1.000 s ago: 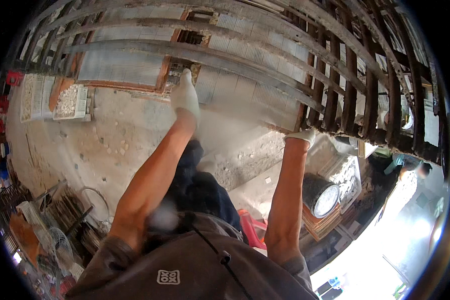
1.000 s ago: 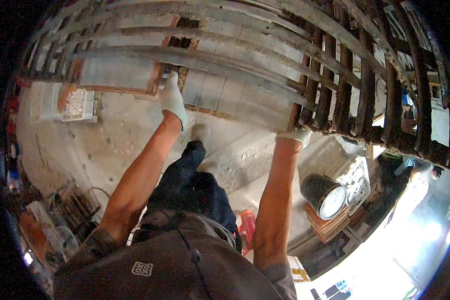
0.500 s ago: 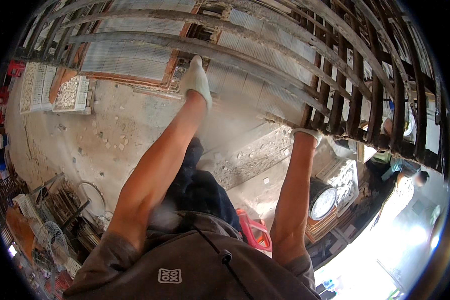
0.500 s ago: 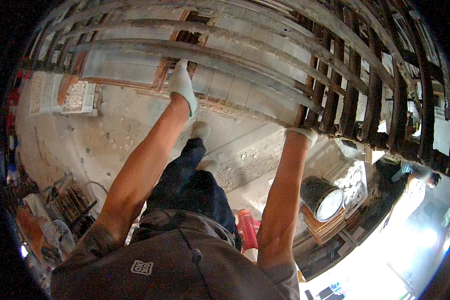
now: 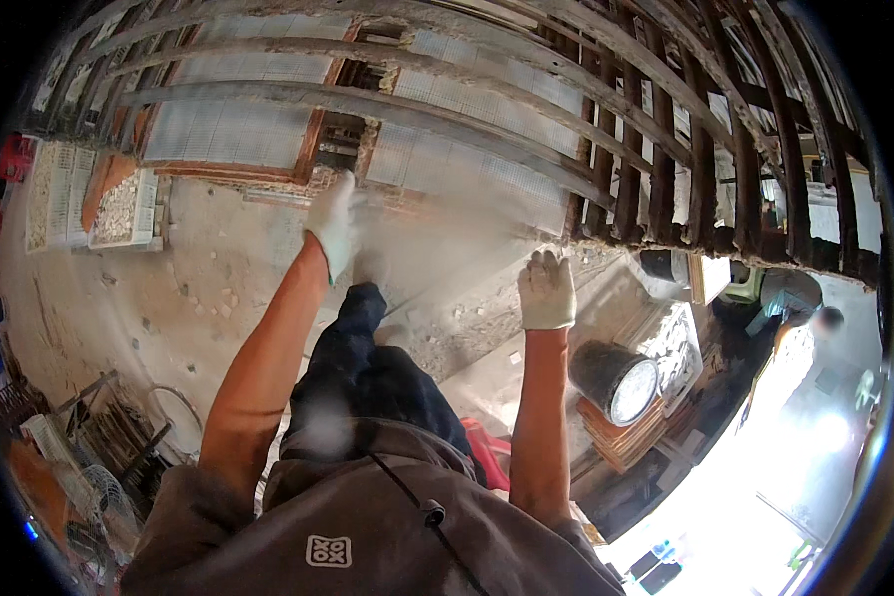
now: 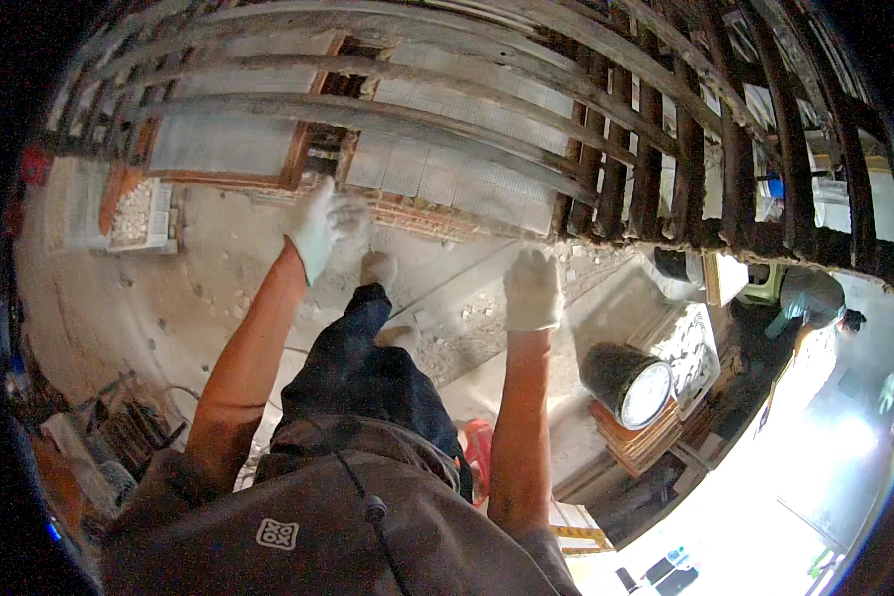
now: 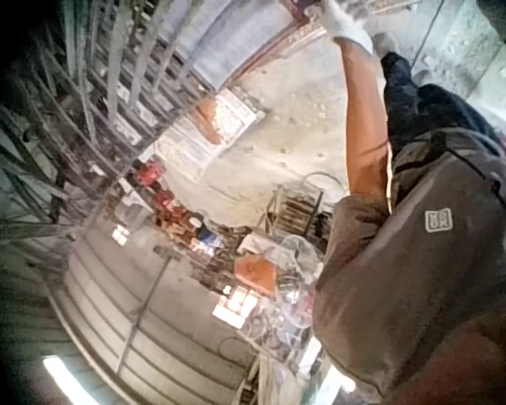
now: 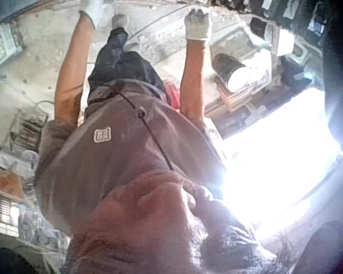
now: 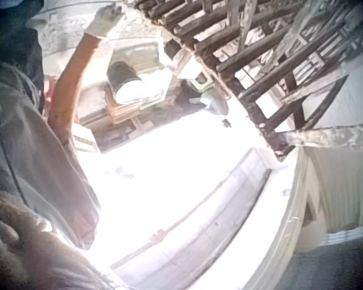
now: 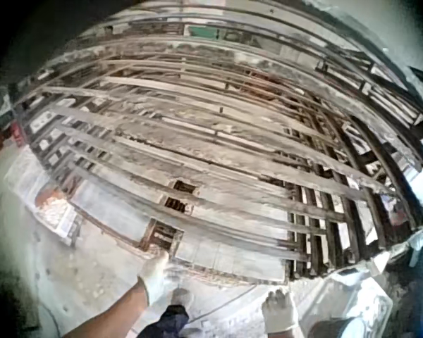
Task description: The person repeatedly picks up white mesh trays from a floor pile, carries them to a tall wooden rack, and places them on the rack. The person then returns to the pile to repeat the cycle.
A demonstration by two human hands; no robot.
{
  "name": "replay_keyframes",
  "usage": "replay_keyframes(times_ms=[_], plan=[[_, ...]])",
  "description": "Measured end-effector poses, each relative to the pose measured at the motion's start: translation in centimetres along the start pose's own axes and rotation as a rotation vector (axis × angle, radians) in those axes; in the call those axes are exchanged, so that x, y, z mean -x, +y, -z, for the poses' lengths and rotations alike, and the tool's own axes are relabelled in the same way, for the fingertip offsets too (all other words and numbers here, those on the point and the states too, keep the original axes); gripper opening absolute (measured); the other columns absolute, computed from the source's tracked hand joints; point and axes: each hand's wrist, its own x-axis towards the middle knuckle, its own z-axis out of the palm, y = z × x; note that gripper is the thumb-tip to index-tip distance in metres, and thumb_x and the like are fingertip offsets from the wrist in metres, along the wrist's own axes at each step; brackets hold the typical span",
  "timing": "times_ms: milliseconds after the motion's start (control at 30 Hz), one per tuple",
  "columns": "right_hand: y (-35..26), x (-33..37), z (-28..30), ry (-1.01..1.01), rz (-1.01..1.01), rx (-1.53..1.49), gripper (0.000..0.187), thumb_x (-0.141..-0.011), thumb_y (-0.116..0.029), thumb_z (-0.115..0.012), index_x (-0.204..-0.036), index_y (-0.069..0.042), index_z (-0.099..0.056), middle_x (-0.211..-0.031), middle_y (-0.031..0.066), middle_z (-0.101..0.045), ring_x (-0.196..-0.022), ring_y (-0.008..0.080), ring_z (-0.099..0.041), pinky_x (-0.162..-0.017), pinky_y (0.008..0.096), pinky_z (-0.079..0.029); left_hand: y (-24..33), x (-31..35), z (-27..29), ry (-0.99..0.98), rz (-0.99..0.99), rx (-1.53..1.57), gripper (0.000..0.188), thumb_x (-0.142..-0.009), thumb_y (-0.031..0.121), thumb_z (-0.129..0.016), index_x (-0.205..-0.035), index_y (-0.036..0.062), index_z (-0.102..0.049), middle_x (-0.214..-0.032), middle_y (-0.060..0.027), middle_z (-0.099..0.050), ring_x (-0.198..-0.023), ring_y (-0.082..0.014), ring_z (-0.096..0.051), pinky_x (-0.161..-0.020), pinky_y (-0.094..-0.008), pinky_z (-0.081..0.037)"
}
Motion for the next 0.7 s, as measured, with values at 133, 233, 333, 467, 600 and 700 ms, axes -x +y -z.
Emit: replay_keyframes(times_ms=[133,233,333,467,600,700], plan=[[0.4,-3.9,3.0,-0.373,0.093,0.034,0.028,-0.086,-0.024,-0.048,-0.104,-0.002,-0.049,-0.098,0.0091,-0.054,-0.085,0.0181,-0.051,-0.073,0.0284,-0.044,-1.0,-0.5,-1.0,-0.091,-0.001,0.134,0.037,-0.087,0.03,-0.044,-0.105,-0.0014,-0.039,-0.094,-0.0201,-0.055,-0.081,-0.0278,-0.058,-0.065,-0.0348,-0.047],[1.3,-4.3,1.8,-0.502,0.5,0.533,0.026,-0.087,-0.021,-0.048,-0.104,-0.002,-0.05,-0.098,0.0079,-0.054,-0.086,0.0174,-0.051,-0.069,0.0266,-0.044,-2.0,-1.7,-0.2,0.02,-0.08,0.146,0.032,-0.088,0.026,-0.043,-0.106,-0.0001,-0.039,-0.09,-0.0204,-0.057,-0.077,-0.0279,-0.06,-0.061,-0.034,-0.047],[0.7,-5.3,1.8,-0.407,0.362,0.485,0.022,-0.086,-0.016,-0.048,-0.103,-0.002,-0.052,-0.098,0.0077,-0.055,-0.085,0.0175,-0.052,-0.068,0.0267,-0.044,-4.0,-4.2,1.1,0.063,-0.16,0.069,0.03,-0.089,0.025,-0.042,-0.105,0.0,-0.04,-0.088,-0.0199,-0.058,-0.073,-0.0269,-0.06,-0.058,-0.0332,-0.047],[1.0,-4.3,0.0,-0.146,0.308,0.432,0.019,-0.086,-0.015,-0.048,-0.099,-0.002,-0.054,-0.09,0.0071,-0.057,-0.083,0.0175,-0.052,-0.068,0.0276,-0.044,-4.3,-5.3,0.6,0.097,-0.216,0.029,0.03,-0.089,0.026,-0.041,-0.106,0.0008,-0.041,-0.085,-0.019,-0.059,-0.069,-0.0254,-0.061,-0.055,-0.0314,-0.048],[0.4,-4.6,-0.4,-0.143,0.172,0.23,0.015,-0.085,-0.014,-0.05,-0.094,-0.003,-0.056,-0.085,0.0051,-0.058,-0.076,0.0161,-0.053,-0.068,0.0282,-0.044,-3.2,-4.2,-1.0,0.129,-0.17,0.0,0.031,-0.089,0.027,-0.04,-0.109,0.0025,-0.039,-0.085,-0.0184,-0.06,-0.068,-0.0248,-0.061,-0.055,-0.0306,-0.048],[0.0,-5.0,-0.3,-0.268,0.024,0.02,0.012,-0.084,-0.014,-0.051,-0.09,-0.004,-0.056,-0.083,0.0038,-0.058,-0.074,0.0146,-0.053,-0.068,0.0292,-0.044,-3.1,-4.5,-1.3,0.15,-0.181,-0.029,0.034,-0.09,0.027,-0.039,-0.112,0.0022,-0.037,-0.085,-0.0179,-0.06,-0.068,-0.0251,-0.062,-0.056,-0.0312,-0.049]])
